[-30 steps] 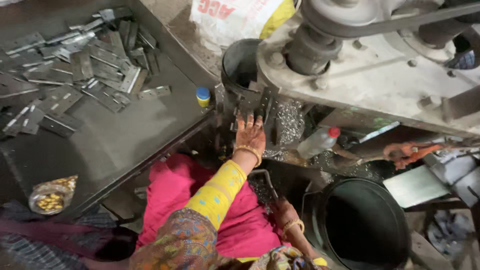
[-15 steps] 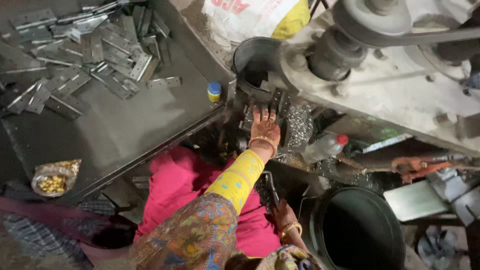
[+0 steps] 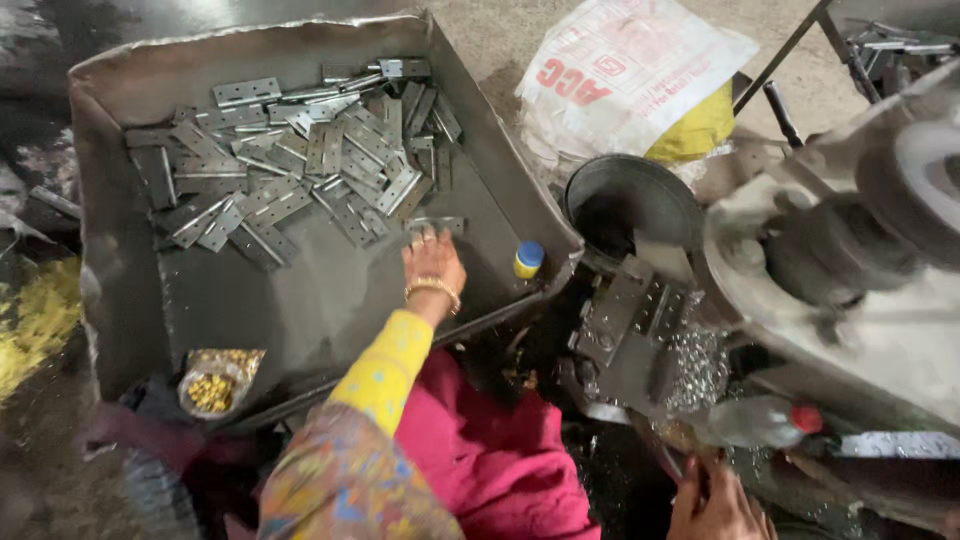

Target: The person sits on the floor and repeatedly picks up small metal plates from a tray. They place each plate into a press machine, operate the lever to process it, and then remove the finished piece, placing it back onto the tray.

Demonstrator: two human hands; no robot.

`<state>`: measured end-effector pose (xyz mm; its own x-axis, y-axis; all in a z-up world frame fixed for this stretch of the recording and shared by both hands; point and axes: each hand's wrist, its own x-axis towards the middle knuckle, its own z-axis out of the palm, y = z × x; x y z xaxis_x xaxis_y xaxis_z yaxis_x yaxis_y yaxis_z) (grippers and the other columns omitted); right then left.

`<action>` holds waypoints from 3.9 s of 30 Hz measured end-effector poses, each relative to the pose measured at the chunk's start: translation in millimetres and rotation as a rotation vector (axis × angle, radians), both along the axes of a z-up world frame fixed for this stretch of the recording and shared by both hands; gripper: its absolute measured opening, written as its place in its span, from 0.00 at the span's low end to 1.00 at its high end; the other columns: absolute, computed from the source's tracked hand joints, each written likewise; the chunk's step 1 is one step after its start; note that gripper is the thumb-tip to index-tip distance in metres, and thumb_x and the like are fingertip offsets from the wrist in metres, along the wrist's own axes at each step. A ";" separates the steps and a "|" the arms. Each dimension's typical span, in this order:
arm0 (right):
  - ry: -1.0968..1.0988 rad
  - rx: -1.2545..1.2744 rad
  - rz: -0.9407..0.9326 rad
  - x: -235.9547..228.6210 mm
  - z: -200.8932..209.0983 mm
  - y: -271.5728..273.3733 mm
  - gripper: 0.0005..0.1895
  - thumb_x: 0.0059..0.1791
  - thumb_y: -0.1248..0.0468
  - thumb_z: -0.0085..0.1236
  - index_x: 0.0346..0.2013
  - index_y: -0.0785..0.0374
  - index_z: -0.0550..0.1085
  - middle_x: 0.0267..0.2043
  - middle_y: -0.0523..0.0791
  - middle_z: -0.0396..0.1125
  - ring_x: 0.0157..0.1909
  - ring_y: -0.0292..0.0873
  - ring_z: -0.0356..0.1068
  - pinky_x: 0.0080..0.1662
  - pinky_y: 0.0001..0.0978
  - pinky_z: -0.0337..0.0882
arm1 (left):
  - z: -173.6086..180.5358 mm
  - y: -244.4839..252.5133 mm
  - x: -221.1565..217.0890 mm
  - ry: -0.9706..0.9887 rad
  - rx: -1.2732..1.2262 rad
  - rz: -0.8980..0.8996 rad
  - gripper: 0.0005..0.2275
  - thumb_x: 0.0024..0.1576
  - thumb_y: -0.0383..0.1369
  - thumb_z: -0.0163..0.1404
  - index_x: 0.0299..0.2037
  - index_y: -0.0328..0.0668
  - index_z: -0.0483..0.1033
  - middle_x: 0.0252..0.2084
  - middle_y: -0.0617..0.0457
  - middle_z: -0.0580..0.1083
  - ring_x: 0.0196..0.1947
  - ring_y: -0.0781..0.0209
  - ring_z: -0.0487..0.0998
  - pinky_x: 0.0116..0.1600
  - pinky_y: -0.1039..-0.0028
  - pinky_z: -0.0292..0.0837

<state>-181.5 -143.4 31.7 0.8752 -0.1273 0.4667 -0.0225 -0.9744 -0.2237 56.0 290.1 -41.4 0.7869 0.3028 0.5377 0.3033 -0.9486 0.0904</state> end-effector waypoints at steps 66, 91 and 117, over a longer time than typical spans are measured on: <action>0.527 -0.120 -0.047 -32.8 11.3 14.4 0.27 0.49 0.44 0.52 0.57 0.54 0.69 0.44 0.49 0.75 0.43 0.55 0.76 0.42 0.50 0.75 | 69.3 -284.6 -131.8 0.668 0.032 -0.663 0.30 0.65 0.51 0.29 0.69 0.33 0.57 0.76 0.47 0.50 0.77 0.47 0.40 0.72 0.41 0.24; 0.802 0.173 -0.059 -59.3 -182.6 -34.2 0.31 0.52 0.50 0.45 0.68 0.55 0.60 0.40 0.55 0.74 0.40 0.62 0.75 0.42 0.56 0.74 | 61.5 -294.8 -92.7 0.614 0.129 -0.581 0.22 0.65 0.35 0.32 0.67 0.43 0.69 0.76 0.52 0.56 0.77 0.48 0.48 0.75 0.41 0.24; 0.911 0.216 -0.066 -48.9 -176.1 -40.6 0.30 0.48 0.54 0.57 0.62 0.61 0.63 0.49 0.59 0.73 0.52 0.64 0.71 0.51 0.55 0.73 | 77.3 -289.5 -83.0 0.740 0.146 -0.575 0.21 0.66 0.36 0.32 0.68 0.48 0.66 0.79 0.54 0.50 0.80 0.46 0.41 0.73 0.37 0.22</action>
